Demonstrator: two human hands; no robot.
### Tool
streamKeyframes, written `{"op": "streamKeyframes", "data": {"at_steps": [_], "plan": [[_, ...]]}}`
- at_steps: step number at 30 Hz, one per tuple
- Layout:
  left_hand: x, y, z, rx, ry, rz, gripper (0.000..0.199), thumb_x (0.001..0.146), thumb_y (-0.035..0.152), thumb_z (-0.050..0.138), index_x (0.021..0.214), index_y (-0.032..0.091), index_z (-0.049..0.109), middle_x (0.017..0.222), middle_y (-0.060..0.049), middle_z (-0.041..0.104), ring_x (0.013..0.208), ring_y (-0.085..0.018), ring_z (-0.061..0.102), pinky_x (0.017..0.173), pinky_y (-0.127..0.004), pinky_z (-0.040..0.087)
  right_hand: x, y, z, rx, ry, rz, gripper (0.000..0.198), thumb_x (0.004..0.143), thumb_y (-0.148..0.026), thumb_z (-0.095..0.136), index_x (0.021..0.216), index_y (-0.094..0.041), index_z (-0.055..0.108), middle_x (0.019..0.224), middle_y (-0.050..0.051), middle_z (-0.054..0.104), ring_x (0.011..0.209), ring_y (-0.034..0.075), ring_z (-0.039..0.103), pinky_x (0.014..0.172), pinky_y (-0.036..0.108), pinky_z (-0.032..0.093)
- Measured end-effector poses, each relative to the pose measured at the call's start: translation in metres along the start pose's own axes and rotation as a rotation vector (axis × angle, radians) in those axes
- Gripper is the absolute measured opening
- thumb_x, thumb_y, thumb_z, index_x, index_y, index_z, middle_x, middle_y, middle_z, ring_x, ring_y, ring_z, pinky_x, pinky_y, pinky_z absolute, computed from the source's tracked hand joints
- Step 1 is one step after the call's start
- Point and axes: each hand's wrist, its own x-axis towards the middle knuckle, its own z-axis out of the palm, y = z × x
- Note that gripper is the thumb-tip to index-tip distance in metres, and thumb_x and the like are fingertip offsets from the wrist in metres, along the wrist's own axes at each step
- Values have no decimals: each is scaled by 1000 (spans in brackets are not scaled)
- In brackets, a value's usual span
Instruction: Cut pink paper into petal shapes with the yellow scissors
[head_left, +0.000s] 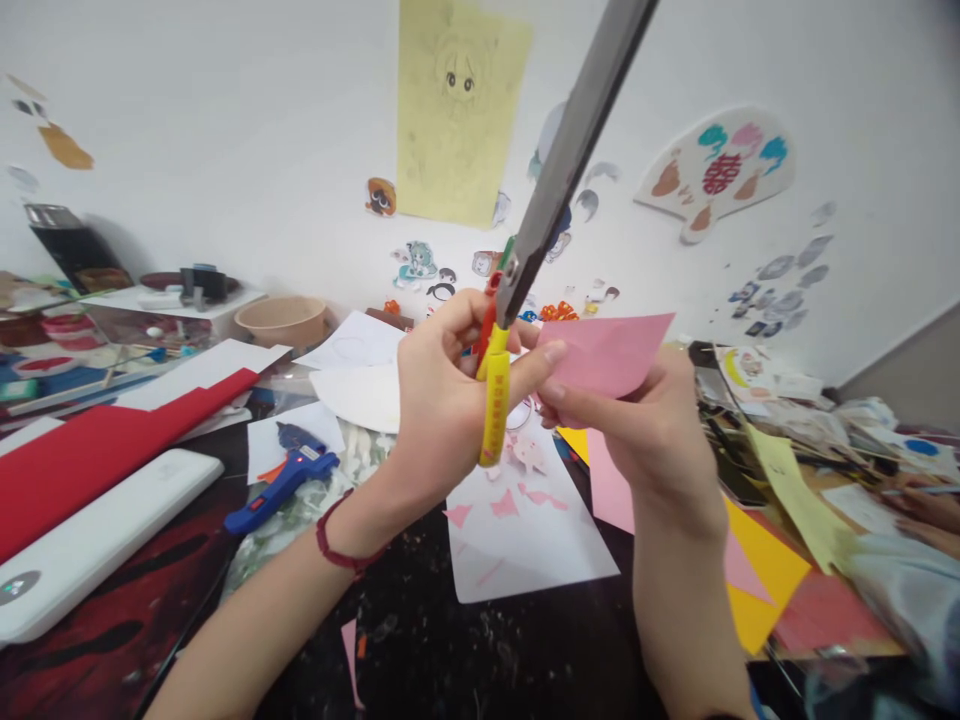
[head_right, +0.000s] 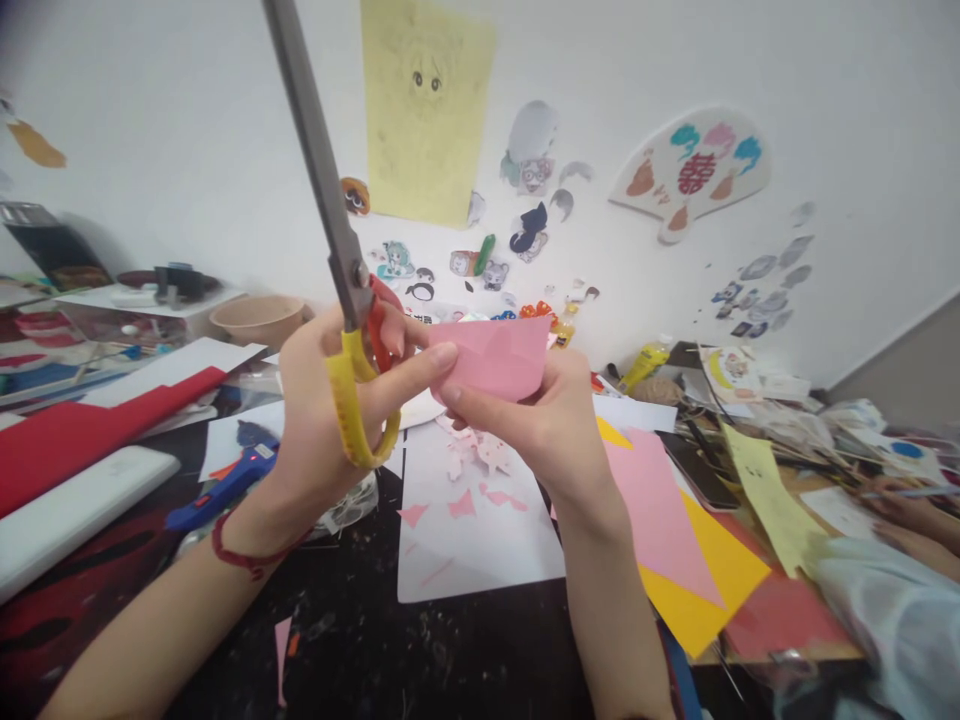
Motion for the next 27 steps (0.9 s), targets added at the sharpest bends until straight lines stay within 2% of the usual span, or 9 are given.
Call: {"op": "streamKeyframes", "data": {"at_steps": [4, 7, 11, 14, 19, 20, 24, 27], "plan": [[3, 4, 0, 37, -21, -25, 37, 74, 36, 85, 69, 19, 52, 72, 2, 64, 64, -11, 59, 58, -26, 50, 0, 0, 1, 3, 32, -17, 9, 69, -20, 86, 74, -22, 79, 68, 1, 69, 61, 14, 62, 50, 27, 51], [7, 3, -3, 85, -67, -9, 38, 80, 48, 78, 72, 20, 54, 74, 0, 61, 68, -12, 57, 62, -28, 48, 1, -2, 3, -9, 100, -51, 13, 69, -18, 85, 64, -20, 74, 62, -1, 66, 58, 13, 61, 50, 27, 51], [10, -5, -5, 167, -170, 49, 42, 78, 56, 76, 78, 21, 52, 78, 0, 61, 68, -14, 53, 60, -28, 44, 5, -3, 4, -4, 229, -160, 16, 73, -22, 83, 62, -20, 71, 60, -1, 65, 57, 14, 62, 51, 29, 53], [8, -10, -4, 279, -233, 13, 47, 75, 57, 78, 79, 21, 49, 82, -1, 59, 70, -14, 51, 59, -28, 39, 7, -2, 2, -9, 327, -217, 14, 74, -25, 82, 66, -21, 71, 62, 0, 66, 58, 15, 63, 52, 30, 55], [3, -16, -3, 412, -390, 16, 70, 68, 65, 78, 113, 21, 47, 98, -5, 53, 83, -20, 52, 68, -33, 42, 6, -4, -3, 40, 417, -258, 13, 75, -27, 82, 71, -22, 71, 66, -2, 67, 58, 12, 63, 57, 29, 57], [2, -17, -3, 439, -384, 9, 68, 70, 64, 76, 114, 20, 47, 96, -5, 52, 82, -20, 52, 67, -33, 42, 5, -5, -4, 58, 427, -269, 12, 75, -26, 82, 72, -22, 71, 67, -2, 67, 59, 12, 63, 58, 29, 58], [-1, -17, 4, 555, -288, -39, 42, 83, 53, 65, 102, 21, 46, 82, 0, 50, 69, -16, 45, 62, -31, 36, 5, -6, -6, 55, 465, -325, 11, 77, -27, 80, 77, -24, 69, 72, -1, 67, 61, 14, 62, 60, 32, 59], [-3, -15, 10, 602, -288, -57, 32, 86, 48, 59, 97, 21, 45, 80, 1, 51, 63, -14, 42, 60, -31, 35, 6, -5, -6, 37, 465, -354, 12, 76, -31, 80, 79, -26, 69, 75, 1, 69, 64, 17, 64, 60, 36, 60]]}}
